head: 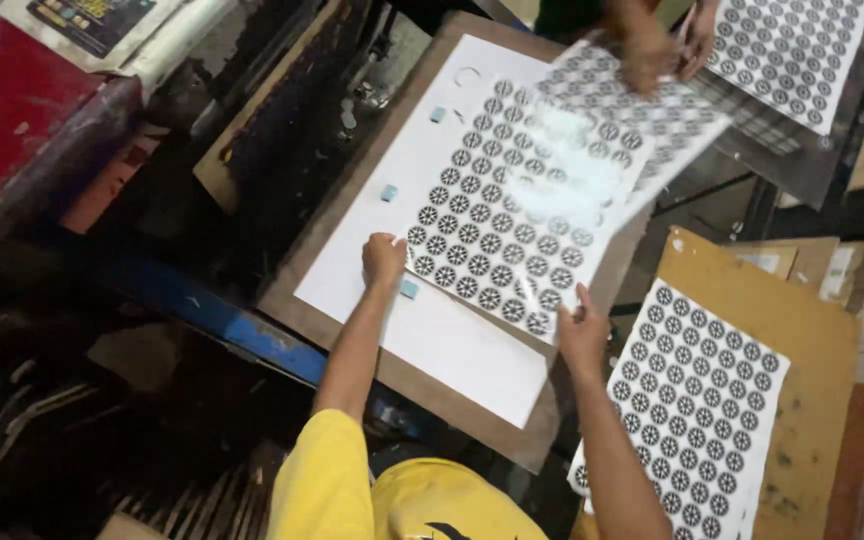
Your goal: Placing and removing printed sticker sheets from a mechanical printing press.
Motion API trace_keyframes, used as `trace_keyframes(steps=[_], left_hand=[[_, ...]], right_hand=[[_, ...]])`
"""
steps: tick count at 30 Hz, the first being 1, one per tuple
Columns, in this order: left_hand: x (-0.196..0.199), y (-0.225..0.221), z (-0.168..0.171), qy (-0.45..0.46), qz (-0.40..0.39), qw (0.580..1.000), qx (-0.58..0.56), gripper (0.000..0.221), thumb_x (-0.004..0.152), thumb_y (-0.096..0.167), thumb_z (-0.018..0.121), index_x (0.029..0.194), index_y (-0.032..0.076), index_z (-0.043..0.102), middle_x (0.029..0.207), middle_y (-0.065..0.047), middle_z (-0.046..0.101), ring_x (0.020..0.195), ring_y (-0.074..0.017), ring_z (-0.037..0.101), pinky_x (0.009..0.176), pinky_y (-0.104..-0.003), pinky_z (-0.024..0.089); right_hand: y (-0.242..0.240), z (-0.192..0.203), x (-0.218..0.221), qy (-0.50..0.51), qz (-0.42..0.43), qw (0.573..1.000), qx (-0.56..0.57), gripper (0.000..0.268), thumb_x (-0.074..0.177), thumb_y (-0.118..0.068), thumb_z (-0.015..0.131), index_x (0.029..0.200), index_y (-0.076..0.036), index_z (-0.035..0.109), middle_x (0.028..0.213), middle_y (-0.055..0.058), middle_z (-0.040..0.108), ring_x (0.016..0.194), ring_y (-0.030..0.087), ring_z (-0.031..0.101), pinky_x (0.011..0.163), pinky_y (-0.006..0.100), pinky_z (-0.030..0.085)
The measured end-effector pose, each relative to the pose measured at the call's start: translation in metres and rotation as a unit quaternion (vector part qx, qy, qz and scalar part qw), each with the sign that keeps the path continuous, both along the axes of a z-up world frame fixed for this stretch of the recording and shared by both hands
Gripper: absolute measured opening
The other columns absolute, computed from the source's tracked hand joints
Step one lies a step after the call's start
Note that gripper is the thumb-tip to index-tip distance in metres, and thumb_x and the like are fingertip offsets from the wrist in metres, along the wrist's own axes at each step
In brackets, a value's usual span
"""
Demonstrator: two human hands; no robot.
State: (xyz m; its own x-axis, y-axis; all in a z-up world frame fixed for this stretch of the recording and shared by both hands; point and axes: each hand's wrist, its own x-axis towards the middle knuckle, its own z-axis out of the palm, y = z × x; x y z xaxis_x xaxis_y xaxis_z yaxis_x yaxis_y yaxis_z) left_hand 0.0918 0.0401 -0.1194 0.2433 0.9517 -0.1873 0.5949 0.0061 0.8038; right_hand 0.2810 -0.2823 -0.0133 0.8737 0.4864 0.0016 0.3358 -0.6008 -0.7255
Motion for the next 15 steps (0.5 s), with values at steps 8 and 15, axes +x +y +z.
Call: trace_keyframes(steps=[8, 15], left_hand=[[-0.059, 0.043, 0.01, 0.08, 0.05, 0.991, -0.097, 0.05, 0.07, 0.025, 0.086, 0.106, -0.004, 0.067, 0.11, -0.026, 0.069, 0.104, -0.0414, 0.067, 0.087, -0.052, 0.054], [-0.095, -0.018, 0.087, -0.052, -0.011, 0.995, 0.079, 0.026, 0.09, 0.023, 0.074, 0.099, -0.001, 0.075, 0.089, -0.015, 0.073, 0.073, -0.0263, 0.068, 0.066, -0.039, 0.054]], right_hand=[[0.011, -0.01, -0.049, -0.146, 0.003, 0.989, -0.01, 0.046, 0.087, -0.011, 0.072, 0.133, -0.01, 0.07, 0.107, 0.013, 0.072, 0.089, 0.027, 0.07, 0.081, 0.038, 0.055], [-0.12, -0.029, -0.018, -0.234, -0.029, 0.971, -0.04, 0.038, 0.09, -0.011, 0.067, 0.127, -0.013, 0.073, 0.116, 0.012, 0.066, 0.103, 0.031, 0.067, 0.088, 0.04, 0.056]])
